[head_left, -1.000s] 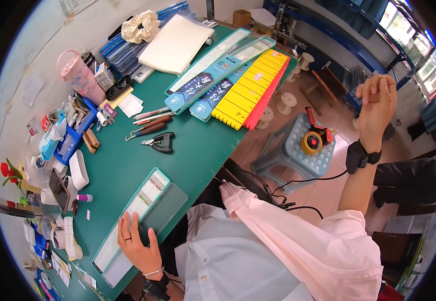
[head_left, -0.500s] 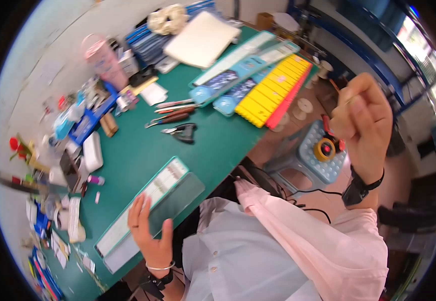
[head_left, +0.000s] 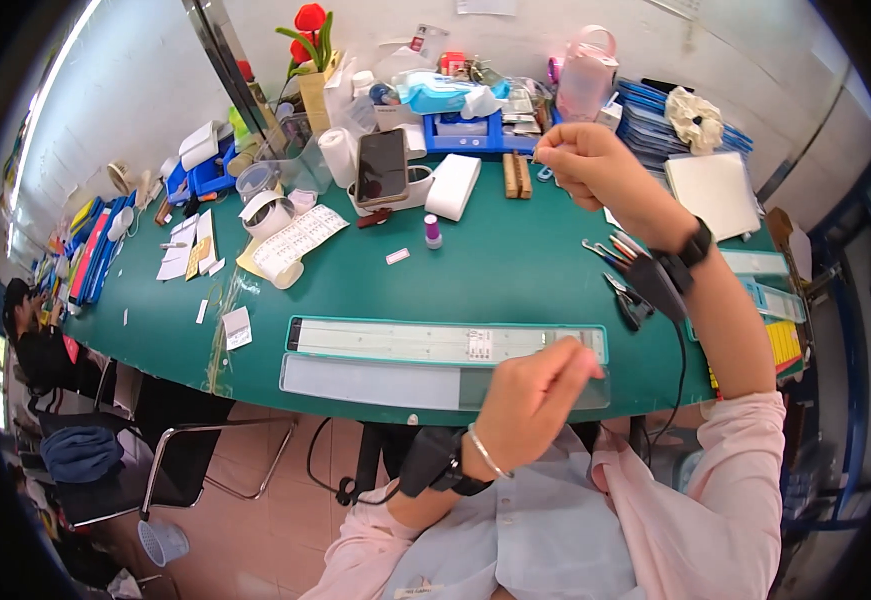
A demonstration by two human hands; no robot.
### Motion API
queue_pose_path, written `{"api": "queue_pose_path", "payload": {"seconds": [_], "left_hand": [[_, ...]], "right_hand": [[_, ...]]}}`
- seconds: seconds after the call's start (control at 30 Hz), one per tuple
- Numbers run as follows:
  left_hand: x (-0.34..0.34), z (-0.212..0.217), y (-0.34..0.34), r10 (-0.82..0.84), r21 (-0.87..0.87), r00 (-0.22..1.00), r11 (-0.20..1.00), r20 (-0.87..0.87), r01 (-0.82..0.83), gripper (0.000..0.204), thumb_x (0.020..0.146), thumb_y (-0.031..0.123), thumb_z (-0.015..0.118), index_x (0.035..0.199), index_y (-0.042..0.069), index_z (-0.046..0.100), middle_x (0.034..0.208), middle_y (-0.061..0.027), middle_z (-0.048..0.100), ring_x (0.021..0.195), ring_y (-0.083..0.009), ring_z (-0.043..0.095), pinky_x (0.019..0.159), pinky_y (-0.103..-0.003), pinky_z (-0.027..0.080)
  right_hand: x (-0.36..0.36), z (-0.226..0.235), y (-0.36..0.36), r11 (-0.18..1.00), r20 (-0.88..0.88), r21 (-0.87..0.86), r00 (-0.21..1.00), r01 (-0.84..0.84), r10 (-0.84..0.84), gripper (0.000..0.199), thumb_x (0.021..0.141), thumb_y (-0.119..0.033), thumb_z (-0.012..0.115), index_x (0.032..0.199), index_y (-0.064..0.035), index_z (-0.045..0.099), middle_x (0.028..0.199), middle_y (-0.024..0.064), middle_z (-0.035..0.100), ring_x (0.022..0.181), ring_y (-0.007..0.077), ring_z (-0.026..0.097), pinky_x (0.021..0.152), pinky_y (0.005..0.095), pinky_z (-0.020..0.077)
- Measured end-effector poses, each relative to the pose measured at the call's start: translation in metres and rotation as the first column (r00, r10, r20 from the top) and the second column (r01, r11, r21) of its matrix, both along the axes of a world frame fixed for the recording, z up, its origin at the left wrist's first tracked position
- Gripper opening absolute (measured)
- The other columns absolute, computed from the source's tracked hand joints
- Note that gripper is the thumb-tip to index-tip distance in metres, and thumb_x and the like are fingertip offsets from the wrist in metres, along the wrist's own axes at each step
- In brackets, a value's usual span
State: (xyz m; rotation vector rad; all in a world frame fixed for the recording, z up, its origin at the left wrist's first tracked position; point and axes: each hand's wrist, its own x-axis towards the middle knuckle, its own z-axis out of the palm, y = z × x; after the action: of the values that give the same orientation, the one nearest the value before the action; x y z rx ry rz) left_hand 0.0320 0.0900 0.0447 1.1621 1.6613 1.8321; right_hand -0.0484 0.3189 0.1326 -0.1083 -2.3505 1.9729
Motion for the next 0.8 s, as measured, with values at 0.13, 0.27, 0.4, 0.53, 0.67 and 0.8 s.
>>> {"api": "queue_pose_path", "payload": {"seconds": [0.13,0.27,0.4,0.53,0.67,0.8], "left_hand": [[-0.027,-0.007,-0.018,0.161,-0.225,0.985,0.959,-0.07,-0.172,0.034,0.109,0.023,0.045,0.092,0.003,0.066,0.058,-0.0057,0.049,0.051,-0.015,0.046,0.054,-0.031,0.039],[-0.036,-0.02,-0.01,0.226,-0.168,0.955,0.951,-0.193,-0.259,0.029,0.108,0.022,0.048,0.094,0.005,0.067,0.057,-0.0125,0.051,0.049,-0.0285,0.051,0.052,-0.036,0.04],[-0.046,-0.028,-0.006,0.21,-0.232,0.943,0.934,-0.258,-0.272,0.027,0.108,0.02,0.048,0.095,0.006,0.067,0.058,-0.0121,0.053,0.051,-0.0299,0.055,0.052,-0.039,0.041],[-0.053,-0.034,-0.005,0.209,-0.234,0.943,0.934,-0.258,-0.271,0.026,0.108,0.02,0.048,0.095,0.007,0.067,0.058,-0.0117,0.055,0.052,-0.0312,0.057,0.052,-0.04,0.042],[-0.054,-0.041,-0.004,0.195,-0.264,0.948,0.929,-0.25,-0.261,0.026,0.108,0.021,0.048,0.096,0.008,0.067,0.057,-0.0114,0.054,0.052,-0.0319,0.057,0.052,-0.04,0.042],[-0.056,-0.042,-0.006,0.187,-0.261,0.949,0.932,-0.255,-0.253,0.026,0.108,0.021,0.047,0.097,0.008,0.066,0.057,-0.011,0.054,0.051,-0.0317,0.057,0.051,-0.04,0.042]], "right_hand": [[-0.064,-0.066,0.049,0.997,0.244,0.065,0.969,0.033,-0.048,0.015,0.103,-0.019,0.062,0.098,-0.0058,0.059,0.067,-0.0097,0.038,0.052,0.0023,0.03,0.046,0.024,0.0199],[-0.095,-0.105,0.064,0.98,0.276,0.173,0.95,0.101,-0.146,0.014,0.098,-0.015,0.065,0.092,-0.0032,0.063,0.066,-0.0053,0.044,0.05,0.0038,0.033,0.044,0.0248,0.0225],[-0.101,-0.116,0.068,0.958,0.295,0.216,0.922,0.19,-0.25,0.014,0.097,-0.015,0.067,0.092,-0.0018,0.065,0.068,-0.0023,0.05,0.05,0.0049,0.036,0.043,0.0252,0.0243],[-0.103,-0.116,0.064,0.937,0.262,0.294,0.927,0.189,-0.269,0.014,0.096,-0.015,0.068,0.095,-0.0005,0.067,0.07,-0.0016,0.054,0.051,0.0051,0.039,0.043,0.0249,0.0262],[-0.099,-0.114,0.062,0.939,0.26,0.298,0.931,0.174,-0.255,0.013,0.095,-0.015,0.067,0.095,-0.0021,0.067,0.07,-0.0029,0.053,0.052,0.0046,0.041,0.043,0.0241,0.0266],[-0.101,-0.11,0.063,0.948,0.245,0.26,0.938,0.181,-0.247,0.014,0.097,-0.017,0.065,0.096,-0.0026,0.066,0.07,-0.0037,0.052,0.052,0.0044,0.04,0.044,0.0239,0.0264]]}}
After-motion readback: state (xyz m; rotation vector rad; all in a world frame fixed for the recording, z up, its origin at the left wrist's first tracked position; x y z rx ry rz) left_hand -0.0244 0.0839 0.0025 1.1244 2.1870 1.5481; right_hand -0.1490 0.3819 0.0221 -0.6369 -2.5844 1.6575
